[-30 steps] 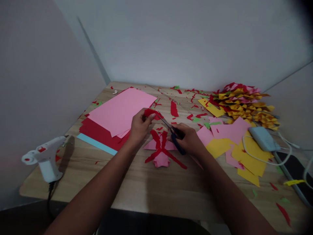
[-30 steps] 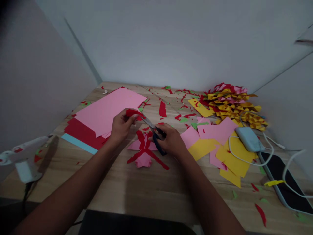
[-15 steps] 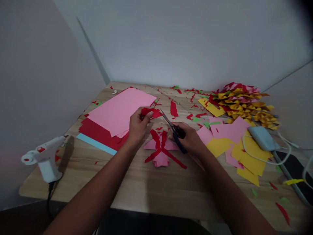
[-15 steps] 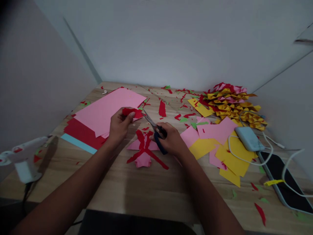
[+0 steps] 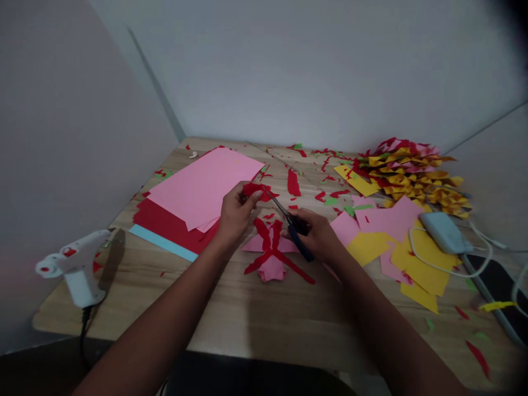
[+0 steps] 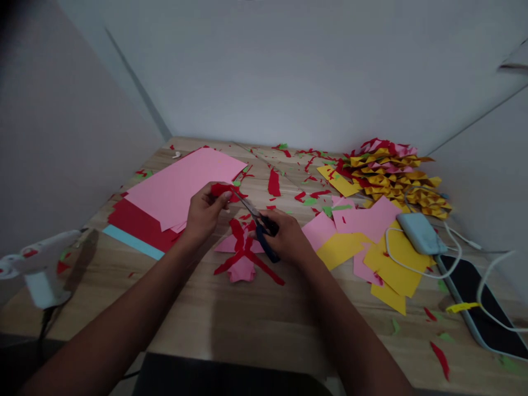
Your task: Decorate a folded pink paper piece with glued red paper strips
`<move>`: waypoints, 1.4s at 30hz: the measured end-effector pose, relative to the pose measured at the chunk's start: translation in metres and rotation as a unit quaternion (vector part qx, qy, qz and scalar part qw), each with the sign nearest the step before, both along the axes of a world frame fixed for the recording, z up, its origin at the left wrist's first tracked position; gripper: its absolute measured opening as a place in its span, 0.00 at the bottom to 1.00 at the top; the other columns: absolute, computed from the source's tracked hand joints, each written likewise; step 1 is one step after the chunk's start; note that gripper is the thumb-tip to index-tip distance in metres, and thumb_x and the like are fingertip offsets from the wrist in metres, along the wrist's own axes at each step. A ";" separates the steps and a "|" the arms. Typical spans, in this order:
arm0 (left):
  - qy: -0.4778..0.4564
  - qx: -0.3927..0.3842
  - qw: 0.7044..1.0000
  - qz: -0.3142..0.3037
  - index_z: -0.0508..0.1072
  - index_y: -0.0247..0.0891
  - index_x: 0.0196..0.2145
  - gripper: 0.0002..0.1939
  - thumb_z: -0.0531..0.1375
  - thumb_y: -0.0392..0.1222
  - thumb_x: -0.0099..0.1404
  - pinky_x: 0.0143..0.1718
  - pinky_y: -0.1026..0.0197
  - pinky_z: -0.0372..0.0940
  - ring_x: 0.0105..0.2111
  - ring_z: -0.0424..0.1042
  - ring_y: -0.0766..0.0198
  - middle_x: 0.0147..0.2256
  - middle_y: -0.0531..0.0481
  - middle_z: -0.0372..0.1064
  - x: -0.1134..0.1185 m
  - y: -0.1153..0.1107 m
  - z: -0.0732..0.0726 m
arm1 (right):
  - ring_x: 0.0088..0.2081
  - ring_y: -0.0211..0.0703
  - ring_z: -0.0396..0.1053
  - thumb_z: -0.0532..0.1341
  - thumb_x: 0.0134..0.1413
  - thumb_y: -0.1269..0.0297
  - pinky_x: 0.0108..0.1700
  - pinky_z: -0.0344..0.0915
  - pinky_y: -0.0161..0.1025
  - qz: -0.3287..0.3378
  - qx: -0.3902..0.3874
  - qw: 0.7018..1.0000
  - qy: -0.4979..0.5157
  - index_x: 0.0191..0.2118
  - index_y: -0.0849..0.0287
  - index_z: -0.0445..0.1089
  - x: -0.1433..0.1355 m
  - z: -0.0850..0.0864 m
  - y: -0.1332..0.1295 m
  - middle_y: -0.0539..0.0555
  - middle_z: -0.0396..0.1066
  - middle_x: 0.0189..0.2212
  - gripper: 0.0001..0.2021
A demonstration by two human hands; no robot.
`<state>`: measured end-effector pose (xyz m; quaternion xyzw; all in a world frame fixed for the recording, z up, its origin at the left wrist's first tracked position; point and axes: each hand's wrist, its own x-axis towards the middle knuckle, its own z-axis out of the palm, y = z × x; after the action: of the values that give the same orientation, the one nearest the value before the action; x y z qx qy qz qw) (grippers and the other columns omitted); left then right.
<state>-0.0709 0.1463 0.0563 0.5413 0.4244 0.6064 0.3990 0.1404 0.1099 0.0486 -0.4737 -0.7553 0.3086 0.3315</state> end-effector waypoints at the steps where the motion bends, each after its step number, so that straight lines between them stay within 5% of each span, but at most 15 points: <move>1: -0.002 -0.004 1.000 0.002 0.75 0.38 0.33 0.12 0.69 0.48 0.59 0.26 0.65 0.62 0.24 0.63 0.68 0.27 0.53 0.68 0.000 0.000 0.000 | 0.32 0.42 0.66 0.70 0.53 0.56 0.35 0.61 0.37 0.001 0.005 1.000 -0.004 0.39 0.55 0.76 0.000 0.000 0.000 0.49 0.70 0.31 0.11; 8: -0.003 -0.009 1.000 0.009 0.75 0.38 0.30 0.14 0.70 0.51 0.57 0.26 0.65 0.60 0.24 0.63 0.68 0.25 0.53 0.68 -0.002 0.003 -0.003 | 0.29 0.42 0.65 0.67 0.54 0.55 0.34 0.60 0.38 -0.038 0.027 0.999 -0.023 0.33 0.55 0.73 0.000 0.004 0.002 0.49 0.69 0.27 0.09; 13: 0.009 -0.036 0.999 -0.004 0.74 0.37 0.28 0.13 0.68 0.50 0.59 0.27 0.65 0.57 0.23 0.61 0.68 0.21 0.55 0.63 -0.002 0.004 -0.009 | 0.33 0.44 0.66 0.67 0.53 0.51 0.37 0.62 0.39 -0.113 -0.015 0.993 -0.022 0.41 0.56 0.71 0.003 0.007 0.002 0.51 0.69 0.31 0.16; 26: -0.096 -0.062 0.993 -0.034 0.68 0.38 0.35 0.17 0.70 0.48 0.55 0.27 0.65 0.64 0.22 0.66 0.71 0.27 0.56 0.69 0.003 0.005 -0.010 | 0.44 0.49 0.71 0.70 0.52 0.54 0.48 0.66 0.44 -0.028 0.032 0.999 -0.033 0.50 0.56 0.71 0.000 -0.006 0.002 0.55 0.72 0.43 0.21; 35: -0.088 -0.042 0.994 -0.046 0.69 0.38 0.39 0.22 0.72 0.50 0.54 0.25 0.68 0.64 0.23 0.64 0.71 0.25 0.58 0.67 0.003 0.006 -0.010 | 0.29 0.40 0.66 0.65 0.57 0.60 0.34 0.60 0.36 -0.051 0.045 0.995 -0.079 0.37 0.56 0.76 0.000 0.000 0.001 0.49 0.68 0.27 0.07; 42: -0.074 -0.043 0.996 -0.038 0.70 0.38 0.38 0.22 0.72 0.52 0.53 0.25 0.68 0.60 0.22 0.63 0.71 0.26 0.57 0.69 0.000 0.009 -0.014 | 0.32 0.44 0.68 0.67 0.53 0.51 0.38 0.64 0.39 -0.116 0.023 0.993 -0.021 0.41 0.57 0.74 0.003 0.000 0.005 0.51 0.71 0.30 0.16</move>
<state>-0.0708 0.1555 0.0419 0.4930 0.3989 0.6102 0.4749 0.1439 0.1152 0.0486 -0.5571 -0.7086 0.2407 0.3599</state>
